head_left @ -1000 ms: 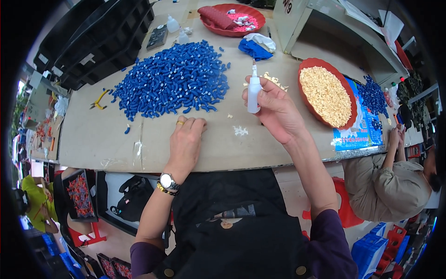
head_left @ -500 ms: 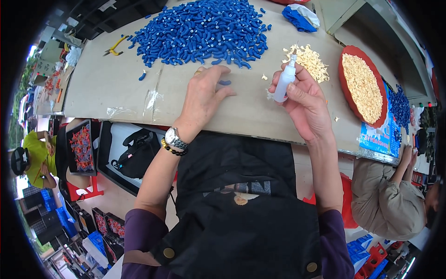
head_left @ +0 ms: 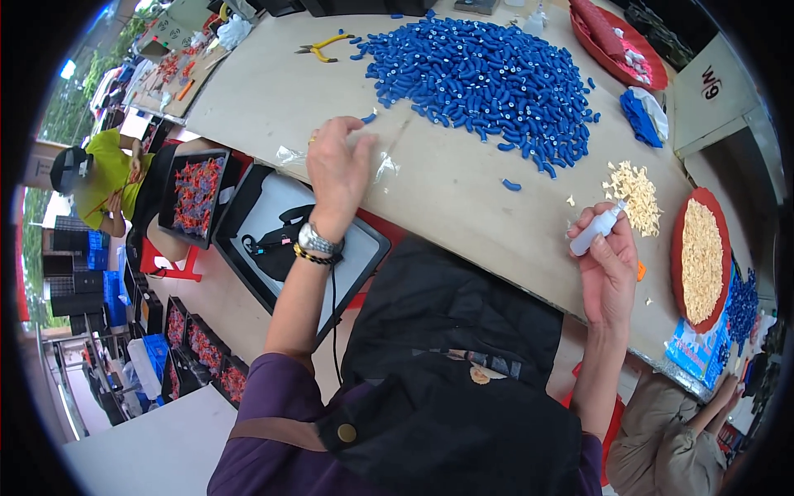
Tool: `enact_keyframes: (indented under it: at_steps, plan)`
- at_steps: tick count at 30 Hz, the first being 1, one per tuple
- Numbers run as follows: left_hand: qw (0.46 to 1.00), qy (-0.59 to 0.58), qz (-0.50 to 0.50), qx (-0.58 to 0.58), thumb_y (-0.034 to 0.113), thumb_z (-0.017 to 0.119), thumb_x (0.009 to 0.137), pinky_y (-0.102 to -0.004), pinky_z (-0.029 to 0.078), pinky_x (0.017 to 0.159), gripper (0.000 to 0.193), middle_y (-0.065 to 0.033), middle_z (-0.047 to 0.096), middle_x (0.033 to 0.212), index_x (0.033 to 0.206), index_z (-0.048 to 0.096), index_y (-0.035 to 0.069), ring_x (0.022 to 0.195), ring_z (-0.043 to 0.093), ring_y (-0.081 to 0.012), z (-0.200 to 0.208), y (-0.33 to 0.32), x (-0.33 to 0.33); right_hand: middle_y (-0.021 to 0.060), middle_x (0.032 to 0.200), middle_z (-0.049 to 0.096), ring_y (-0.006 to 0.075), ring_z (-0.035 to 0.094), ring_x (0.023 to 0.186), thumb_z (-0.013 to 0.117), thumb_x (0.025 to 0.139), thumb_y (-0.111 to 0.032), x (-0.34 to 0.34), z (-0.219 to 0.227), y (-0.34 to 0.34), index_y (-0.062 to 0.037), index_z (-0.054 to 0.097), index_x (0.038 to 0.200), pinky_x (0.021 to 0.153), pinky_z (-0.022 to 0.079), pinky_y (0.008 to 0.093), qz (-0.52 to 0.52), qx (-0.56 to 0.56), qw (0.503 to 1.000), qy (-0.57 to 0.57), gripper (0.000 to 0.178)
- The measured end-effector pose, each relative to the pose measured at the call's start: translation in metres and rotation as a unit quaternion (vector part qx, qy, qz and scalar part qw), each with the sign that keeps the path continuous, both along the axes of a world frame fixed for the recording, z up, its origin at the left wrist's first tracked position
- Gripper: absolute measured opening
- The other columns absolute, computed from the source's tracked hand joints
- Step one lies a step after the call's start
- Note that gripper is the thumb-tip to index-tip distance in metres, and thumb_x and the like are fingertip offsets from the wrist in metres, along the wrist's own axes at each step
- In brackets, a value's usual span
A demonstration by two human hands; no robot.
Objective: The person applies glue from a bottle to small blue plastic pieces, then attaches white star-shaped pieces to them by hand.
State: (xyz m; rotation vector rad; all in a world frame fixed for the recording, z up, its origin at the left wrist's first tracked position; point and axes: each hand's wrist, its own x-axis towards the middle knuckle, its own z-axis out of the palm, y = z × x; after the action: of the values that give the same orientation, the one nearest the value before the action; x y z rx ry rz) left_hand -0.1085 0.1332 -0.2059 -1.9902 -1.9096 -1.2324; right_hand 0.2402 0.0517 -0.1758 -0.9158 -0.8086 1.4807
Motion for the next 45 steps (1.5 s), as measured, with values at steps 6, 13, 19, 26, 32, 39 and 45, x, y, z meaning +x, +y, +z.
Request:
enact_keyframes:
  at_steps: [6, 13, 19, 26, 32, 39, 45]
  plan:
    - [0.996, 0.022, 0.001, -0.089, 0.016, 0.072, 0.079, -0.04, 0.05, 0.073, 0.018, -0.013, 0.067, 0.09, 0.092, 0.069, 0.003, 0.078, 0.063, -0.0327, 0.007, 0.028, -0.013, 0.0079, 0.107, 0.058, 0.0207, 0.06, 0.099, 0.064, 0.086, -0.007, -0.006, -0.004, 0.002, -0.0052, 0.049, 0.121, 0.09, 0.046, 0.034, -0.003, 0.019, 1.0, -0.023, 0.039]
    - [0.97, -0.183, -0.102, -0.121, 0.016, 0.068, 0.087, -0.0307, 0.048, 0.065, 0.015, -0.0069, 0.068, 0.085, 0.094, 0.067, 0.003, 0.071, 0.061, -0.0188, 0.0, 0.021, -0.005, 0.0075, 0.112, 0.057, 0.0209, 0.06, 0.101, 0.062, 0.086, -0.002, -0.006, -0.005, 0.0, -0.0051, 0.049, 0.121, 0.091, 0.046, 0.0344, -0.03, 0.014, 0.998, -0.056, 0.037]
    - [0.712, -0.583, -0.299, -0.252, 0.022, 0.06, 0.097, -0.0172, 0.034, 0.054, 0.017, -0.0023, 0.064, 0.094, 0.108, 0.058, 0.008, 0.064, 0.044, -0.0026, 0.027, -0.04, 0.06, 0.0076, 0.109, 0.057, 0.0193, 0.059, 0.101, 0.061, 0.085, -0.001, -0.014, -0.008, 0.001, -0.0047, 0.049, 0.12, 0.091, 0.046, 0.0339, -0.047, 0.017, 0.997, -0.065, 0.038]
    - [0.594, -0.65, -0.356, -0.311, 0.026, 0.056, 0.099, -0.0173, 0.03, 0.05, 0.017, -0.0032, 0.062, 0.1, 0.11, 0.055, 0.013, 0.062, 0.043, -0.0027, 0.016, -0.054, 0.099, 0.0069, 0.112, 0.055, 0.0207, 0.059, 0.105, 0.062, 0.087, -0.001, -0.021, -0.018, 0.007, -0.0056, 0.048, 0.118, 0.092, 0.045, 0.033, -0.055, 0.074, 0.988, -0.121, 0.035]
    - [0.587, -0.652, -0.356, -0.32, 0.025, 0.055, 0.1, -0.0175, 0.031, 0.05, 0.016, -0.0026, 0.061, 0.102, 0.11, 0.055, 0.013, 0.062, 0.044, -0.0032, 0.014, -0.053, 0.101, 0.0078, 0.11, 0.057, 0.0203, 0.06, 0.106, 0.062, 0.084, 0.005, -0.017, -0.026, 0.012, -0.0044, 0.05, 0.113, 0.092, 0.045, 0.0327, -0.077, 0.116, 0.98, -0.143, 0.033]
    - [0.597, -0.652, -0.347, -0.313, 0.024, 0.056, 0.099, -0.0176, 0.031, 0.048, 0.016, -0.0022, 0.061, 0.101, 0.11, 0.054, 0.012, 0.06, 0.044, -0.0035, 0.011, -0.052, 0.098, 0.0079, 0.107, 0.058, 0.02, 0.06, 0.107, 0.063, 0.083, 0.007, -0.021, -0.029, 0.01, -0.0046, 0.051, 0.111, 0.092, 0.046, 0.0321, -0.084, 0.124, 0.977, -0.152, 0.033]
    - [0.596, -0.656, -0.335, -0.321, 0.024, 0.057, 0.099, -0.018, 0.031, 0.048, 0.018, -0.0019, 0.061, 0.1, 0.111, 0.054, 0.011, 0.059, 0.044, -0.004, 0.009, -0.051, 0.096, 0.0076, 0.108, 0.058, 0.0161, 0.06, 0.104, 0.063, 0.085, 0.006, -0.022, -0.031, 0.009, -0.0032, 0.05, 0.113, 0.088, 0.047, 0.0286, -0.086, 0.138, 0.976, -0.143, 0.032]
